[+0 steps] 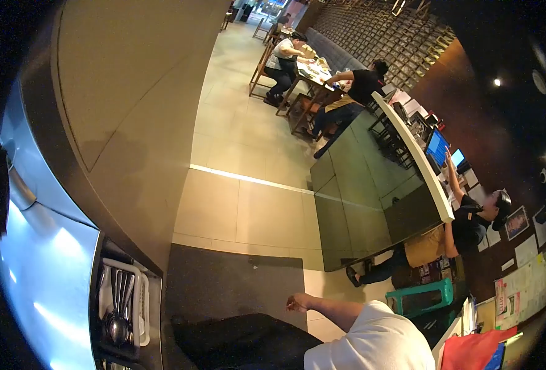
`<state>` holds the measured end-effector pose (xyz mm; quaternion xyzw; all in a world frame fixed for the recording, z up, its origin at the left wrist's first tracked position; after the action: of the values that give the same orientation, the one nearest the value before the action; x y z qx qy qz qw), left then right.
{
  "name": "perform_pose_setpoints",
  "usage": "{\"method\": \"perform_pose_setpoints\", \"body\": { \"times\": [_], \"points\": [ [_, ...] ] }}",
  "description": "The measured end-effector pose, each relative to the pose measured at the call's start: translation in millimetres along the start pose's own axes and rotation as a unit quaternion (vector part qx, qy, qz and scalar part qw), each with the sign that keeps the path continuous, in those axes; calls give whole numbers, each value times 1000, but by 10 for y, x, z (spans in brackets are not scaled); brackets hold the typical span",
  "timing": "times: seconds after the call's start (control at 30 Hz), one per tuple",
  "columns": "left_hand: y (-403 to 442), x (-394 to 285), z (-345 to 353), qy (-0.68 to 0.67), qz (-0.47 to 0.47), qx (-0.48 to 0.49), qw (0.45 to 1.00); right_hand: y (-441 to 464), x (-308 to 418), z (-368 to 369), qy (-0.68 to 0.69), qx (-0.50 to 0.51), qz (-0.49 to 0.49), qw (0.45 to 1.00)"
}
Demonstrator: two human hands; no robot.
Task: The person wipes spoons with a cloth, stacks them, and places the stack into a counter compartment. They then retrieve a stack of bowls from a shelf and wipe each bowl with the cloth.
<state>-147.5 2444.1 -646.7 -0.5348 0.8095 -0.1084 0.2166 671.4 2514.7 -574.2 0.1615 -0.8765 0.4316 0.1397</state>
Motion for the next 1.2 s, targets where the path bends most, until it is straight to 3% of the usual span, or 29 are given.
{"method": "perform_pose_setpoints", "body": {
  "times": [0.07, 0.4, 0.5, 0.53, 0.57, 0.6, 0.63, 0.67, 0.7, 0.73, 0.8, 0.83, 0.9, 0.93, 0.97, 1.0, 1.03, 1.1, 1.13, 1.17, 1.2],
  "points": [
    [-52, 33, -46, 10, -2, -4, 1000, 6, -32, -6, 65, 32, 22, 997],
    [-944, 317, -834, 95, 34, -91, 991, 17, 343, -384, 50, 6, 13, 999],
    [-1577, 293, -1297, 120, 68, -194, 971, -22, 363, -484, 38, -14, -47, 998],
    [-1831, 271, -1448, 107, 83, -238, 962, -107, 379, -514, 73, -8, -24, 997],
    [-2363, 26, -1706, 81, 105, -310, 941, -209, 375, -538, 98, 19, -2, 995],
    [-2640, 18, -1831, -6, 69, -312, 948, -140, 258, -550, 98, 43, 3, 994],
    [-3003, 22, -1914, 44, 87, -309, 946, -118, 193, -464, 94, 79, 10, 992],
    [-2965, 290, -1824, 5, 104, -397, 912, -60, 110, -380, 157, 78, 12, 985],
    [-3270, 199, -1851, 0, 106, -434, 895, 60, 43, -466, 215, 65, 15, 974],
    [-3689, 117, -1844, -50, 140, -442, 884, 73, 59, -497, 183, 102, -7, 978],
    [-4321, 221, -1616, -74, 91, -338, 934, -94, 20, -488, 390, 92, 82, 913],
    [-4573, 328, -1393, -106, 41, -234, 965, -137, 85, -488, 372, 111, 71, 919],
    [-5003, 678, -657, -104, 3, -98, 990, -160, 81, -441, 162, 138, 60, 975],
    [-5374, 726, -436, -138, 28, -49, 989, 111, -187, -179, 15, 143, -95, 985],
    [-5700, 787, -220, -138, 0, 61, 989, 366, -427, 71, -134, 139, -244, 950],
    [-6017, 837, -27, -80, -20, 149, 985, 359, -344, 52, -133, 164, -234, 949],
    [-6191, 1673, 967, -158, -13, 89, 983, 326, -193, 13, -133, 189, -225, 946],
    [-6803, 2305, 1888, -74, -144, 300, 940, 395, 6, 21, -242, 183, -235, 923],
    [-7156, 2250, 1821, -13, -185, 406, 895, 304, 299, -52, -347, 204, -249, 881],
    [-7462, 2562, 1927, -56, -163, 378, 910, 237, 561, -100, -449, 219, -257, 827],
    [-7635, 2652, 1831, -117, -163, 325, 924, 371, 695, -43, -459, 209, -267, 821]
  ]
}}
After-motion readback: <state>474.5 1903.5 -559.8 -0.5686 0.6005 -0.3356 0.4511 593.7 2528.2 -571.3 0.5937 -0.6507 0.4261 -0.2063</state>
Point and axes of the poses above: each hand's wrist, its own y-axis towards the middle knuckle, its own z-axis out of the palm, x = y × z, the point moved 4 cm from there along y, towards the middle knuckle
